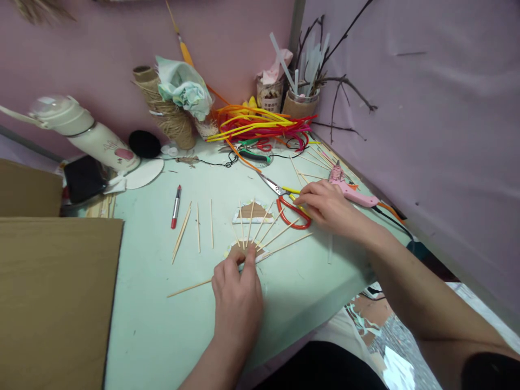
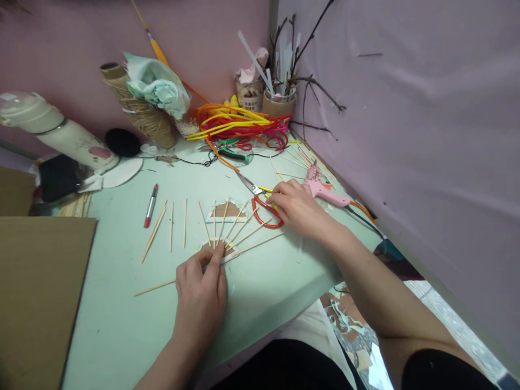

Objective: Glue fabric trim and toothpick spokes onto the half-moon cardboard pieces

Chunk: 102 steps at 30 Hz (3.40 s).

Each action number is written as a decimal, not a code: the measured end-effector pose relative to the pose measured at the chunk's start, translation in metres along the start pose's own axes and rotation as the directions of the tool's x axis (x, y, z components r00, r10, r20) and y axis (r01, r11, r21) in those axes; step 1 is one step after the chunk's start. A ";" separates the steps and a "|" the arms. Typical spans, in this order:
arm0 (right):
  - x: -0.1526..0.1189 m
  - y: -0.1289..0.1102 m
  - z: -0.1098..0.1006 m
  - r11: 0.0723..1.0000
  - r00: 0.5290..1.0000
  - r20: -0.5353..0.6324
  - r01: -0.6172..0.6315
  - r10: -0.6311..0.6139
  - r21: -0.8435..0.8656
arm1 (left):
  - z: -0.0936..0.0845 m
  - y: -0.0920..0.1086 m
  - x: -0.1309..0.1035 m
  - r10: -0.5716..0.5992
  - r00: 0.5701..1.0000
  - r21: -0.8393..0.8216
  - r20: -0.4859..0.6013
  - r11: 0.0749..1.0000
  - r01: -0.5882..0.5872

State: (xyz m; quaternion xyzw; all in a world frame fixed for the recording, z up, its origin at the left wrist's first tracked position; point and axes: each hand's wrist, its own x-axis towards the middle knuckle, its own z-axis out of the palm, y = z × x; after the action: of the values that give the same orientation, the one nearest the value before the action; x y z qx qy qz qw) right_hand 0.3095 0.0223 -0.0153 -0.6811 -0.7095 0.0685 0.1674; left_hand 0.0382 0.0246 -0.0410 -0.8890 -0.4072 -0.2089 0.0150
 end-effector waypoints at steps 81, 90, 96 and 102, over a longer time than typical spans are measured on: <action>-0.041 -0.010 0.008 0.988 0.995 0.004 -0.096 0.096 0.119 | 0.000 0.001 -0.001 0.017 1.000 -0.117 0.006 0.993 -0.016; -0.036 -0.010 0.011 0.990 0.995 -0.004 -0.101 0.102 0.100 | 0.000 0.001 -0.001 0.024 1.000 -0.133 -0.005 0.991 -0.024; -0.038 -0.009 0.012 0.990 0.996 -0.012 -0.087 0.089 0.111 | 0.001 0.000 -0.001 0.026 1.000 -0.139 -0.005 0.990 -0.027; -0.041 -0.011 0.010 0.983 0.994 0.010 -0.112 0.112 0.143 | 0.001 0.001 -0.001 0.029 1.000 -0.140 0.001 0.990 -0.028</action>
State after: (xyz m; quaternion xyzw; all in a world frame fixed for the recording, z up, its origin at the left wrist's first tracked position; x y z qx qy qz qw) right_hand 0.2966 -0.0172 -0.0270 -0.7061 -0.6635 0.1290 0.2112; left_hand 0.0384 0.0239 -0.0417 -0.8940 -0.3787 -0.2353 -0.0451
